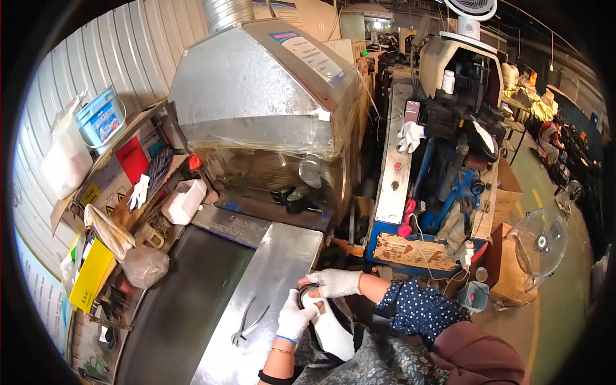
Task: Placing shoe uppers onto a lasting machine and managing items on a conveyor belt in a shoe factory.
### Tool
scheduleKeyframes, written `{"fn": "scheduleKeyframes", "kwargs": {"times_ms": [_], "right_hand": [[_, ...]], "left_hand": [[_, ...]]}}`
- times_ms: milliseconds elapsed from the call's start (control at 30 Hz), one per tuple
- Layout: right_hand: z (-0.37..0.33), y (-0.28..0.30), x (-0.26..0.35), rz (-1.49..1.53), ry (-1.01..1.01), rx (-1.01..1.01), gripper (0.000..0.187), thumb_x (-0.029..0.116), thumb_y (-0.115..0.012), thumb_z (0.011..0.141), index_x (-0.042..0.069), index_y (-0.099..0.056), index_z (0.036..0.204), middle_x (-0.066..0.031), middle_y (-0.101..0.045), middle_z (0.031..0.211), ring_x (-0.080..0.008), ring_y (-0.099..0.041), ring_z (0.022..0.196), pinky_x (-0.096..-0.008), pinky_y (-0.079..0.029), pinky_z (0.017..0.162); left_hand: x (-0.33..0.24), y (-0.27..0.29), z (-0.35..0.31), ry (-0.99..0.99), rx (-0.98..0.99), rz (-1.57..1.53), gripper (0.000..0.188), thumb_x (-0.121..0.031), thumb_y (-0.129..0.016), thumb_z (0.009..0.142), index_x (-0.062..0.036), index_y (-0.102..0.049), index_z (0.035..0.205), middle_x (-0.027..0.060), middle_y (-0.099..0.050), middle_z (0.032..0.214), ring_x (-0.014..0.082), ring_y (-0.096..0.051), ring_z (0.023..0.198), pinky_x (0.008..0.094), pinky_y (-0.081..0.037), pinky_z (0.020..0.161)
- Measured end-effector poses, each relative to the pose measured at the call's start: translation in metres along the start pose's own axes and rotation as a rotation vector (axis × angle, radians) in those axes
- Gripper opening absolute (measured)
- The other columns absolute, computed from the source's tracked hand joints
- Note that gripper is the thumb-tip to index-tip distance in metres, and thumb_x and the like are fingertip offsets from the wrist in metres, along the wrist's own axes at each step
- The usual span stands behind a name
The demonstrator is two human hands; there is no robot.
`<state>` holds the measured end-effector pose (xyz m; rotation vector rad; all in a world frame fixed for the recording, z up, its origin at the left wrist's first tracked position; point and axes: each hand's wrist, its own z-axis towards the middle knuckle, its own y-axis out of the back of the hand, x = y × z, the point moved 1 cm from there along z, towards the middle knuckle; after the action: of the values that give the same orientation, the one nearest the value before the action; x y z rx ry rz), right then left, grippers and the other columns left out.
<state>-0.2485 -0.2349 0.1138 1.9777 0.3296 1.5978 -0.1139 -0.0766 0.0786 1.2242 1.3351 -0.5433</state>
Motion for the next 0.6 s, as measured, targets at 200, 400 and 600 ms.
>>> {"fn": "scheduleKeyframes", "kwargs": {"times_ms": [200, 400, 600], "right_hand": [[0.000, -0.023, -0.011, 0.054, 0.088, -0.192, 0.044, 0.033, -0.066, 0.089, 0.011, -0.064, 0.127, -0.0150, -0.071, 0.102, -0.0266, -0.066, 0.101, -0.0340, -0.049, 0.090], [-0.017, -0.034, 0.001, 0.286, 0.019, -0.249, 0.039, 0.015, -0.068, 0.089, 0.006, -0.063, 0.127, -0.0088, -0.069, 0.108, -0.0146, -0.064, 0.099, -0.0291, -0.050, 0.087], [-0.040, -0.060, -0.003, 0.400, 0.002, -0.489, 0.055, 0.019, -0.068, 0.091, 0.001, -0.049, 0.140, -0.0163, -0.063, 0.128, -0.0201, -0.061, 0.114, -0.0301, -0.046, 0.099]], "left_hand": [[0.025, -0.012, 0.018, 0.059, -0.019, -0.316, 0.091, -0.013, -0.079, 0.068, 0.0087, -0.037, 0.146, 0.0208, -0.065, 0.124, 0.0230, -0.065, 0.110, 0.0302, -0.052, 0.094], [-0.008, -0.013, -0.010, -0.068, -0.040, -0.112, 0.071, 0.006, -0.067, 0.068, 0.0041, -0.050, 0.137, 0.0095, -0.065, 0.113, 0.0196, -0.064, 0.097, 0.0282, -0.052, 0.088], [-0.032, -0.011, -0.025, 0.020, -0.124, 0.231, 0.071, -0.026, -0.076, 0.067, -0.0054, -0.055, 0.132, 0.0249, -0.062, 0.124, 0.0368, -0.060, 0.116, 0.0396, -0.048, 0.098]]}}
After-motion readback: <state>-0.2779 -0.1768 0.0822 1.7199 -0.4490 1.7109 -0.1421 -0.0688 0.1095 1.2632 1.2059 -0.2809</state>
